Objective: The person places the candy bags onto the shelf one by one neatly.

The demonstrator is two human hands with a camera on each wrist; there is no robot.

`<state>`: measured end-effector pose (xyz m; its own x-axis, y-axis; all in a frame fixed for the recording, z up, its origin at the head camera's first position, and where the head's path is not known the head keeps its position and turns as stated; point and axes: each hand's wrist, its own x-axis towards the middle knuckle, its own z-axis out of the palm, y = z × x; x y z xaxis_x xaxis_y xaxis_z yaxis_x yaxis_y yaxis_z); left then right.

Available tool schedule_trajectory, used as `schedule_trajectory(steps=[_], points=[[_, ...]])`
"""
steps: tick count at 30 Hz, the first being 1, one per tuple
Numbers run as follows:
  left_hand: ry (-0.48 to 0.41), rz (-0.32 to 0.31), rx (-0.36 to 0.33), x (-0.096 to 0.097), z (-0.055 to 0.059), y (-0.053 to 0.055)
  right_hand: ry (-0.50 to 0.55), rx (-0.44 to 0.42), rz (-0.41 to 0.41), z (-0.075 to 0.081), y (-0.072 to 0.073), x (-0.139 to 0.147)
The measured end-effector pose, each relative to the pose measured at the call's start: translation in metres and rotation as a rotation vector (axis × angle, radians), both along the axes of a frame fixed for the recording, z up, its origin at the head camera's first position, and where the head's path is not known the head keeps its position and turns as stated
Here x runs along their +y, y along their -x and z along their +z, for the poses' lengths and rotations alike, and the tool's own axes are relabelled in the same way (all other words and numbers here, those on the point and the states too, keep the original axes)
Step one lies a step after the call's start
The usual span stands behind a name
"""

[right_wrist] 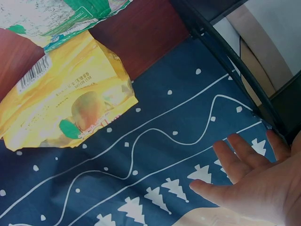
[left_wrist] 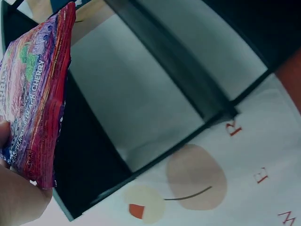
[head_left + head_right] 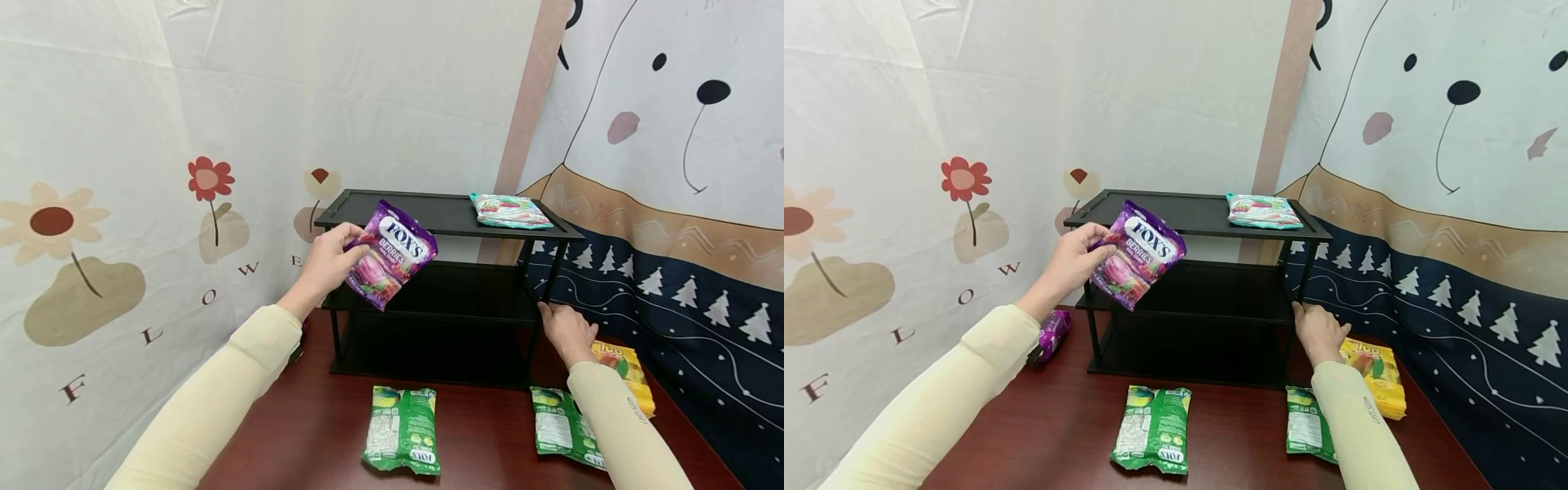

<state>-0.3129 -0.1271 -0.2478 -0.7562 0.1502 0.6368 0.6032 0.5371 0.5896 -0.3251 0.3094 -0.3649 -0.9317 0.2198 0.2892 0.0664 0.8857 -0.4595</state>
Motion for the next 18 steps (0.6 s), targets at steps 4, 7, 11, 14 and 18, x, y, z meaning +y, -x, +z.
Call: schedule_trajectory(steps=[4,7,11,14,18], points=[[-0.043,-0.009,-0.017,0.008,0.018,0.005,0.001,0.004,0.001,-0.001,0.000,0.000],[-0.083,-0.006,-0.038,0.015,0.030,0.009,0.002,0.002,-0.003,-0.001,0.001,0.001],[-0.155,-0.016,-0.084,0.024,0.043,0.014,0.008,0.001,0.000,-0.001,0.000,0.001],[-0.234,-0.032,-0.126,0.031,0.051,0.019,0.008,0.001,0.005,-0.001,0.000,0.001],[-0.350,-0.011,-0.176,0.039,0.059,0.030,0.000,-0.003,0.007,0.000,-0.001,0.000]])
